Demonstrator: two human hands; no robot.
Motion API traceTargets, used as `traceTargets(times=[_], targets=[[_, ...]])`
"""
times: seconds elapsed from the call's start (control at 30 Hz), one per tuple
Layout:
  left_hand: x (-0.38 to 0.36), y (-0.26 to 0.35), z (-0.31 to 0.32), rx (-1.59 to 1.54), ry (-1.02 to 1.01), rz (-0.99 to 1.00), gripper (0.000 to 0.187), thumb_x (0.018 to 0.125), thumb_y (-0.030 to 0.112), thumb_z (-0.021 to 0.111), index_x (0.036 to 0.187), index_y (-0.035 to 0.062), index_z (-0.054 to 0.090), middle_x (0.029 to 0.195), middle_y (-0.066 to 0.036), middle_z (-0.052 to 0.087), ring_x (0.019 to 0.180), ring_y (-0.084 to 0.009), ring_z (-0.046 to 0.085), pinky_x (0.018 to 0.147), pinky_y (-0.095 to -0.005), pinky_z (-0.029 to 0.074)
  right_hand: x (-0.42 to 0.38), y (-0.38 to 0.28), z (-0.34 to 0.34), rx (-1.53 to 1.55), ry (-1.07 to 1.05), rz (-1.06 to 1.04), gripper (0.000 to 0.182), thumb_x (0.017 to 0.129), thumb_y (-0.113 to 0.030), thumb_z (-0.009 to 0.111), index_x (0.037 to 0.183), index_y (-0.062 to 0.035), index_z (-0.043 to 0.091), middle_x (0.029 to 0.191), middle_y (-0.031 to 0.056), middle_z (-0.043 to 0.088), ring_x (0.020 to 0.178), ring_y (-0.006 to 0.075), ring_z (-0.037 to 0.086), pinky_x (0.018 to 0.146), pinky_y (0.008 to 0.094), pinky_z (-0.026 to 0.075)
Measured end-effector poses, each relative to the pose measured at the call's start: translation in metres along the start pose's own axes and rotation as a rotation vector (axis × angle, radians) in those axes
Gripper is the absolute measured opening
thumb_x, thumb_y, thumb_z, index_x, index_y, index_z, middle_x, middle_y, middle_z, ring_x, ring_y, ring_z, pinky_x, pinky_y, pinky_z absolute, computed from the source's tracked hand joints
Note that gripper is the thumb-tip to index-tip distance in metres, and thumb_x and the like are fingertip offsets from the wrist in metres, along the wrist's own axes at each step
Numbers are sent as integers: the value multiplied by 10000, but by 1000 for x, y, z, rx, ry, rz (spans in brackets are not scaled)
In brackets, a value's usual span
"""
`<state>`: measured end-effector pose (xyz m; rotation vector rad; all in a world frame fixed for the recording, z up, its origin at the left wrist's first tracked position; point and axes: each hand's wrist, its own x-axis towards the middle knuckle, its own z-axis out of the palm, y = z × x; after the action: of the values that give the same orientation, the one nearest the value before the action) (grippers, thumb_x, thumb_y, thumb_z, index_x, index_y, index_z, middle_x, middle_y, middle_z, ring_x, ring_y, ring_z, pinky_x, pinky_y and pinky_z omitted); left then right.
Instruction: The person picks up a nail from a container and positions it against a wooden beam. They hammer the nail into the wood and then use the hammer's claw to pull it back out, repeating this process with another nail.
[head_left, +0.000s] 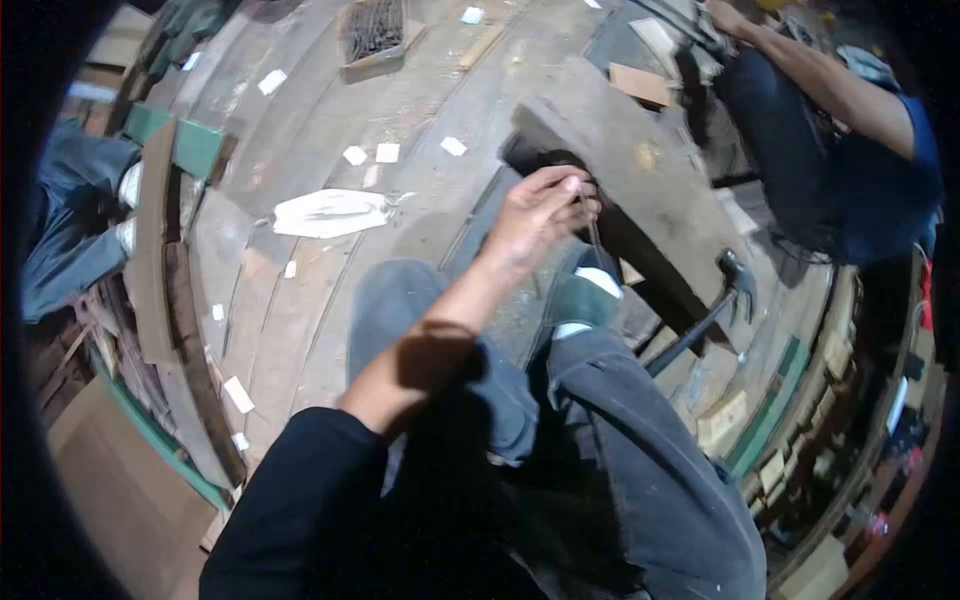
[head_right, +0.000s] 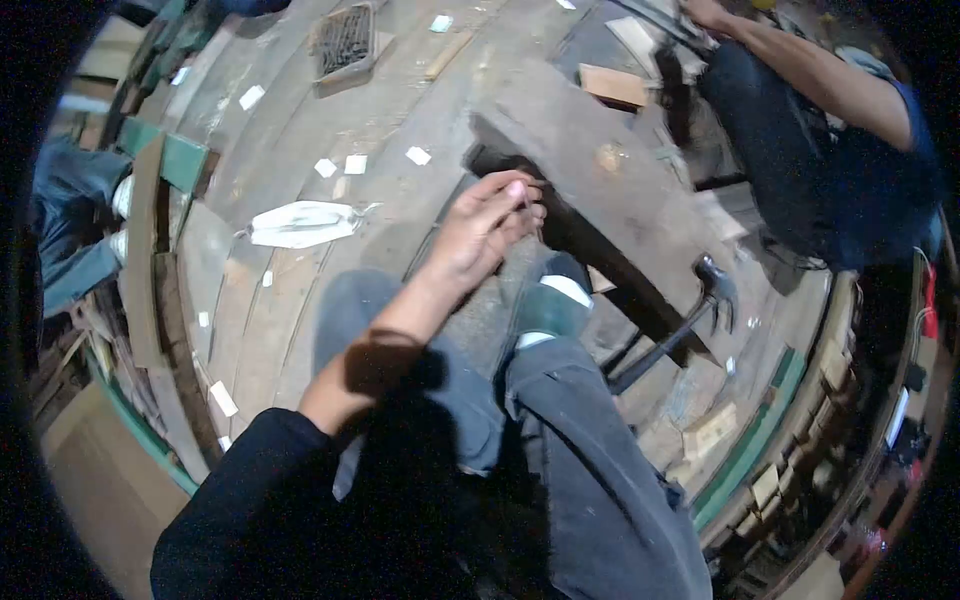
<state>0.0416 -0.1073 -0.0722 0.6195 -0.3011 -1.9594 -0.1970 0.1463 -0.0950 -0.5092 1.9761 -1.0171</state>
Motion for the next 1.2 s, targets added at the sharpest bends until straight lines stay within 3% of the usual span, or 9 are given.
traceTargets(times=[0.17, 0.37, 0.43, 0.6, 0.77, 0.9, 1.0, 1.13, 1.2], targets=[[21, 49, -20, -197, 86, 207, 187, 968, 193, 648, 1069, 39, 614, 1005, -56, 670, 923, -172, 661, 846, -307, 560, 1, 7, -6, 36, -9, 73, 399, 1042, -349, 498, 1253, -13, 534, 967, 72, 593, 882, 170, 567, 817, 297, 462], [99, 187, -135, -56, 428, 684, 146, 957, 42, 615, 1048, -38, 534, 1088, -144, 590, 1023, -287, 629, 987, -402, 572, 1, 13, -7, 67, -15, 110, 402, 1035, -348, 511, 1256, -14, 537, 977, 68, 598, 896, 167, 570, 825, 296, 462], [111, 228, -148, -104, 553, 752, 175, 929, -14, 631, 1049, -65, 515, 1041, -171, 599, 941, -310, 662, 865, -411, 632, 0, 16, -7, 68, -20, 120, 403, 1032, -348, 516, 1256, -14, 538, 980, 67, 599, 900, 165, 571, 827, 295, 462], [148, 267, -149, 312, 643, 881, 193, 905, 5, 669, 1014, -93, 543, 958, -191, 655, 878, -299, 706, 743, -348, 658, -1, 18, -6, 68, -31, 129, 406, 1026, -347, 527, 1258, -14, 541, 988, 63, 603, 911, 163, 573, 834, 294, 461], [152, 264, -160, 872, 693, 706, 279, 944, 51, 620, 1136, -150, 590, 948, -181, 691, 761, -230, 715, 626, -317, 641, 0, 18, -5, 66, -35, 126, 409, 1020, -346, 538, 1260, -15, 543, 996, 59, 607, 923, 160, 575, 840, 293, 461], [137, 244, -145, 925, 752, 721, 291, 975, 93, 590, 1184, -109, 603, 1048, -185, 681, 817, -214, 712, 637, -309, 611, -3, 18, -3, 60, -37, 129, 412, 1015, -346, 546, 1261, -15, 545, 1002, 56, 610, 932, 157, 576, 846, 292, 461], [125, 215, -128, 739, 706, 934, 250, 968, 62, 579, 1182, -57, 627, 1027, -140, 672, 795, -173, 681, 632, -296, 583, -4, 17, -2, 60, -37, 122, 414, 1012, -345, 553, 1262, -15, 547, 1007, 54, 613, 939, 156, 578, 850, 291, 461], [98, 116, -81, 330, 537, 683, 270, 977, 135, 551, 1212, 14, 605, 867, -24, 559, 726, -120, 509, 632, -281, 436, -8, 16, 1, 61, -41, 113, 418, 1007, -345, 562, 1264, -15, 549, 1014, 51, 616, 948, 153, 579, 855, 290, 461], [52, 66, -24, 86, 491, 362, 303, 947, 160, 601, 1227, 44, 591, 964, -15, 530, 771, -117, 481, 661, -267, 415, -12, 16, 0, 60, -45, 109, 419, 1004, -344, 566, 1264, -16, 550, 1017, 50, 618, 952, 152, 580, 858, 290, 461]])
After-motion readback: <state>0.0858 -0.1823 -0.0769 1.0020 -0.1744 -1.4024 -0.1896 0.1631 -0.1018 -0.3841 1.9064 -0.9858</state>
